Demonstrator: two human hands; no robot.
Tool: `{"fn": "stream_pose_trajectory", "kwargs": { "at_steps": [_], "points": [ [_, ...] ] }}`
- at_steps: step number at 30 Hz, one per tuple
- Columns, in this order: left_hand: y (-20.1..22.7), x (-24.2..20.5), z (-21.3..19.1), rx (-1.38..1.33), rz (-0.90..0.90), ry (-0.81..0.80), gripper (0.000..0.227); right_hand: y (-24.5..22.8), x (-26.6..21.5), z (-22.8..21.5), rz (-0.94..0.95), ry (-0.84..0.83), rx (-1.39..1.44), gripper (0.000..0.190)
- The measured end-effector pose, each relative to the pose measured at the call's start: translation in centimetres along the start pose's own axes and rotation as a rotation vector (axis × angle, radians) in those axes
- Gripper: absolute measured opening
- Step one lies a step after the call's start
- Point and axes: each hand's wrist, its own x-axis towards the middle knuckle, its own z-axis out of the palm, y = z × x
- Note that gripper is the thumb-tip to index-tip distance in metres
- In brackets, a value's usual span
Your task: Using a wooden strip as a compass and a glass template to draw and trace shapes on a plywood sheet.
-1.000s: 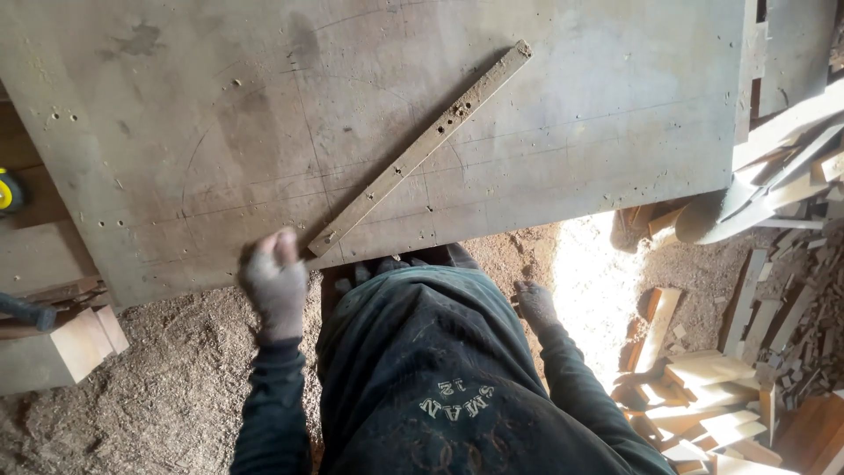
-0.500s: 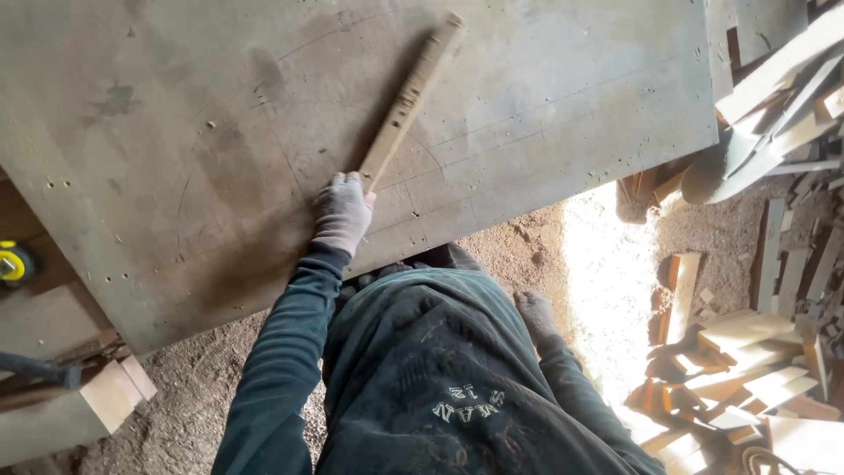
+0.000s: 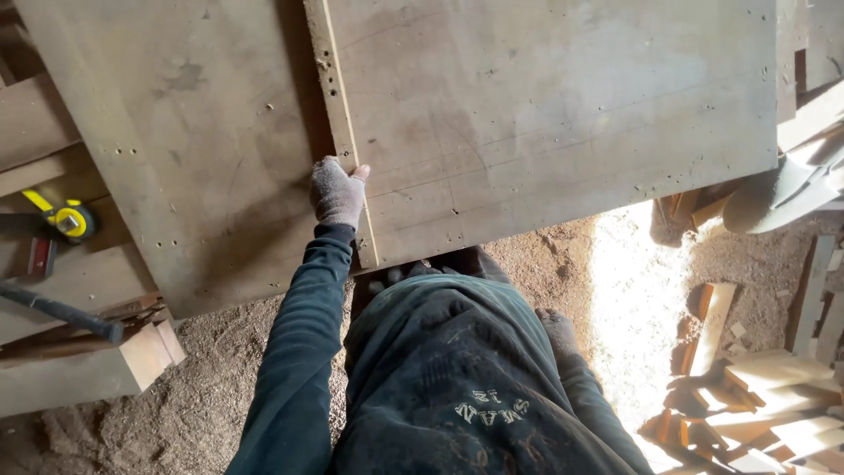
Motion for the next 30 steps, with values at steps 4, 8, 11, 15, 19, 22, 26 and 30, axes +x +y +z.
{"fn": "stream_pose_trajectory", "kwargs": {
  "at_steps": [4, 8, 11, 15, 19, 22, 26, 30],
  "points": [
    [-0.2, 0.2, 0.8, 0.021, 0.026, 0.017, 0.049, -4.4, -2.1, -2.9, 0.146, 0.077, 0.379, 0.046],
    [0.0, 0.0, 0.4, -0.013, 0.045, 0.035, 0.049, -6.2, -3.8, -3.2, 0.119, 0.122, 0.487, 0.047],
    [0.0, -0.1, 0.4, -0.027, 0.053, 0.041, 0.048, -5.8, -4.5, -3.0, 0.093, 0.144, 0.286, 0.049],
    [1.4, -0.6, 0.7, -0.005, 0.158, -0.022, 0.049, -2.2, -1.9, 0.2, 0.136, 0.103, 0.353, 0.047],
    [4.7, -2.9, 2.0, 0.026, 0.357, -0.147, 0.046, 1.6, 0.4, 2.4, 0.183, 0.082, 0.343, 0.050],
    [1.1, -2.0, 11.3, 0.290, 0.537, -0.244, 0.060, 0.2, -3.0, 0.9, 0.227, 0.094, 0.303, 0.053],
    [3.0, -4.9, 8.8, 0.359, 0.592, -0.383, 0.053, 1.0, -2.6, 1.8, 0.260, 0.102, 0.301, 0.049],
    [2.8, -5.4, 9.0, 0.398, 0.625, -0.305, 0.051, 1.7, -1.9, 3.1, 0.227, 0.081, 0.342, 0.044]
  ]
}}
